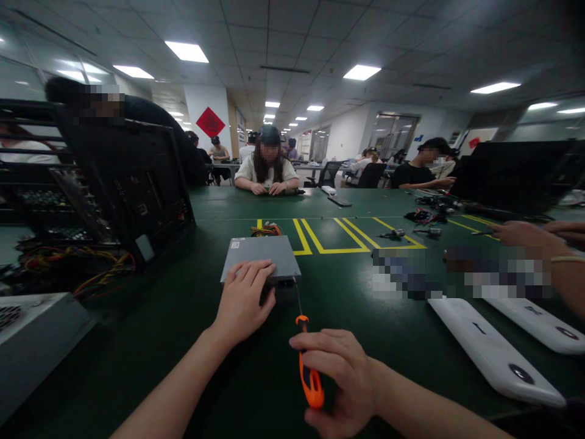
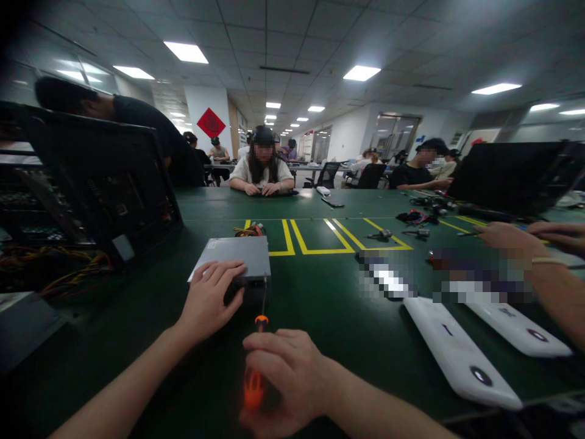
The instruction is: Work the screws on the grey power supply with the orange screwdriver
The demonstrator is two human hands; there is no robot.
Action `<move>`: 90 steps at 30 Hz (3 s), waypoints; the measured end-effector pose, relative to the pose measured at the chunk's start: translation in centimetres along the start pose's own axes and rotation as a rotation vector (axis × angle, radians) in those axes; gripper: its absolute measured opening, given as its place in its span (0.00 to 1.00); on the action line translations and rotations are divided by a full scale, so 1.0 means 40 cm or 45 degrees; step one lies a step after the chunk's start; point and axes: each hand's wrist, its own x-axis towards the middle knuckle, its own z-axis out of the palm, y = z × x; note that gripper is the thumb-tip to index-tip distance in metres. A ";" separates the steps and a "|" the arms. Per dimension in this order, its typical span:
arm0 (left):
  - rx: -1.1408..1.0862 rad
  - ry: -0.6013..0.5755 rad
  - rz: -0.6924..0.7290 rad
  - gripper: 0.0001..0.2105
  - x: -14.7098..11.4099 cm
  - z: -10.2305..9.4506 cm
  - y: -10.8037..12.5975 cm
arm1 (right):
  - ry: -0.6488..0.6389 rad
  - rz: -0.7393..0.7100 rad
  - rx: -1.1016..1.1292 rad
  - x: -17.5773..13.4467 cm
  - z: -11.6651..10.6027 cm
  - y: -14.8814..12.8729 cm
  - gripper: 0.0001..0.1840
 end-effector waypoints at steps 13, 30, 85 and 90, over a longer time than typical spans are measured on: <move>0.003 -0.006 0.000 0.16 0.000 -0.004 0.003 | 0.012 0.030 0.008 -0.006 -0.006 0.005 0.23; 0.011 -0.095 0.070 0.19 -0.009 -0.009 0.017 | -0.045 -0.017 -0.001 -0.001 -0.011 0.004 0.21; 0.253 -0.259 0.301 0.21 -0.021 -0.007 0.039 | -0.020 0.041 0.035 0.011 -0.025 0.005 0.19; 0.254 -0.268 0.291 0.21 -0.021 -0.008 0.042 | 0.022 0.092 0.046 0.005 -0.023 0.009 0.22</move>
